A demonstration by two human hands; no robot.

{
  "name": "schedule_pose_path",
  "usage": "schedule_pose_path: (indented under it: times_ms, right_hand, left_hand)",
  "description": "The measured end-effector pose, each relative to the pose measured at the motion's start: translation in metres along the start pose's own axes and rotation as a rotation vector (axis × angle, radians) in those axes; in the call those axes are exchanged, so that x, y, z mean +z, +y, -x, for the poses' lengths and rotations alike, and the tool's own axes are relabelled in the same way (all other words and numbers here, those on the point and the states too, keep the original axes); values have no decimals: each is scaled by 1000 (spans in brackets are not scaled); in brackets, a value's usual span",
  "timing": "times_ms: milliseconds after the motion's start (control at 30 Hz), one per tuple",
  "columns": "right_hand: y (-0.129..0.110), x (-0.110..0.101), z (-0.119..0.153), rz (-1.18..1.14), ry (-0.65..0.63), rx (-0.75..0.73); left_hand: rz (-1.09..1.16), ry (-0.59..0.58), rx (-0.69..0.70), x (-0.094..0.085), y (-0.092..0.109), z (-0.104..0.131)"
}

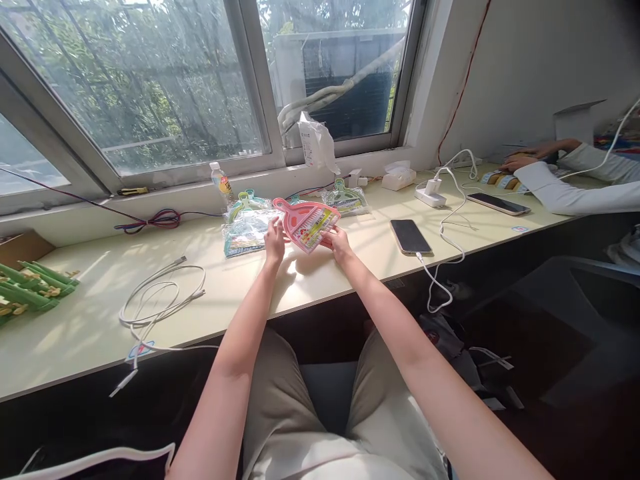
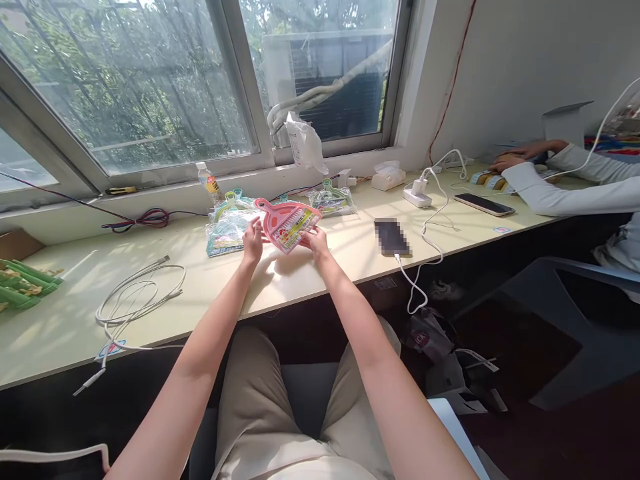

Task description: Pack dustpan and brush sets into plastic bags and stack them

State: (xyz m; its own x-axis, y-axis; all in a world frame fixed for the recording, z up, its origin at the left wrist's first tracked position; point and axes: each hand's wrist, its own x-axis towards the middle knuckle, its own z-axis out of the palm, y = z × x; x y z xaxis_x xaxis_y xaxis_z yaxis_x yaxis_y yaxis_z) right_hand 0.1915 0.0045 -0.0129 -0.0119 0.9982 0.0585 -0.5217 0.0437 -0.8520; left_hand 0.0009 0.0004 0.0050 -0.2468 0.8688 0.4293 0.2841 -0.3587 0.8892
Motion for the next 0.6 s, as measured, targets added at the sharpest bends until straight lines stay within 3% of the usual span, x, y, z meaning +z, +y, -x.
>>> schedule_pose_path:
  times_ms: [100, 167, 233, 300, 367, 467, 600]
  right_hand:
    - [-1, -2, -2, -12, 30, -1]
    - [-1, -2, -2, -9, 41, 2]
    - [-1, -2, -1, 2, 43, 5]
    - [0, -2, -1, 10, 31, 4]
    - [0, -2, -1, 13, 22, 3]
    - [0, -2, -2, 22, 58, 13]
    - [0, -3, -5, 30, 96, 24]
  left_hand:
    - [-511, 125, 208, -4, -2, 2]
    - [-776, 53, 268, -7, -7, 2]
    - [-895, -58, 237, -12, -14, 1]
    - [-859, -101, 171, -17, -20, -2]
    - [-738, -65, 145, -22, -24, -5]
    - [-606, 32, 213, -28, -20, -6]
    - [-657, 244, 258, -40, -3, -4]
